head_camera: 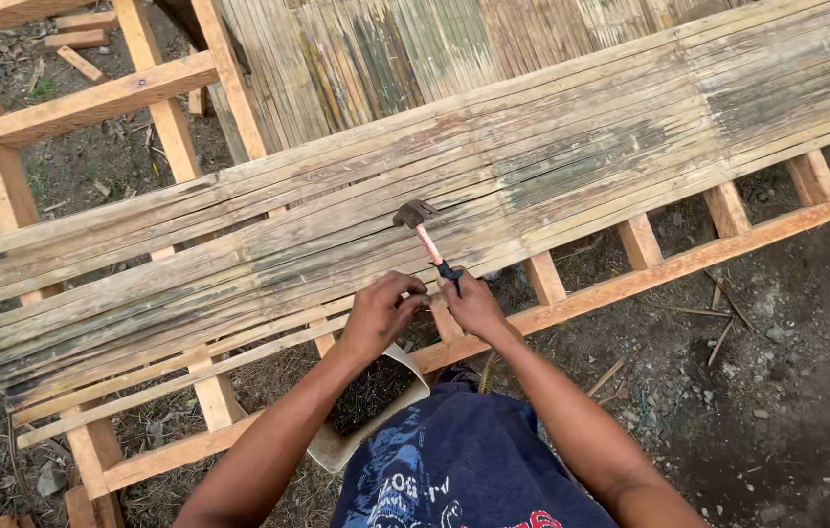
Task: The person hammers nails into thin wooden slats laid across a wooden frame. They repeatedly pick up nails from a container and drive them into the slats using a hammer.
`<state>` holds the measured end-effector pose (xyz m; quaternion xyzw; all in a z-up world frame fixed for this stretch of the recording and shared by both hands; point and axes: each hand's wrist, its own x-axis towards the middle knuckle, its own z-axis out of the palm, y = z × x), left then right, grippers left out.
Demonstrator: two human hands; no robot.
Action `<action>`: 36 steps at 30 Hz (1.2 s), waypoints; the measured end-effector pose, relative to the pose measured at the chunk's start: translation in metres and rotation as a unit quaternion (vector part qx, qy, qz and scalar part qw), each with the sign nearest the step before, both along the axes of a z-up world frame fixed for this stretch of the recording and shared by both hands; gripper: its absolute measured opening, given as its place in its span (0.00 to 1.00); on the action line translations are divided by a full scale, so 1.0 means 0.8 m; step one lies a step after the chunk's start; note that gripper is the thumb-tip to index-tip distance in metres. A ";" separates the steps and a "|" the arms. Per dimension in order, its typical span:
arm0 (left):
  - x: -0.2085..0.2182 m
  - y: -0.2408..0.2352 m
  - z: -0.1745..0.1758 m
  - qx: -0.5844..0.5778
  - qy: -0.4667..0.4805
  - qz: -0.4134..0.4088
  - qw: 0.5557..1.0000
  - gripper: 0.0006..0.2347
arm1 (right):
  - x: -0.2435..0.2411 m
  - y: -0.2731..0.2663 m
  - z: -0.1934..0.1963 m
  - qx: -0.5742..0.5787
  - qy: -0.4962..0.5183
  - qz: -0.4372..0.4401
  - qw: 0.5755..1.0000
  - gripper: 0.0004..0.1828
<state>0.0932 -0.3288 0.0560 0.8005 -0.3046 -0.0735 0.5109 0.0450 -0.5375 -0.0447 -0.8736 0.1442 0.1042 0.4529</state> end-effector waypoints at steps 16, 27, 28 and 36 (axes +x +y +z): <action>0.189 -0.235 -0.170 0.004 0.177 0.161 0.971 0.08 | 0.006 -0.185 0.012 -0.018 0.110 -0.109 0.988 0.23; 0.274 -0.324 -0.208 0.124 -0.074 0.164 0.976 0.07 | 0.064 -0.243 0.018 -0.031 0.061 -0.145 0.987 0.20; 0.278 -0.324 -0.213 0.130 -0.058 0.159 0.977 0.07 | 0.070 -0.245 0.020 -0.023 0.045 -0.144 0.988 0.19; 0.281 -0.317 -0.236 0.131 -0.011 0.130 0.983 0.04 | 0.102 -0.222 0.037 -0.031 -0.108 -0.090 0.990 0.13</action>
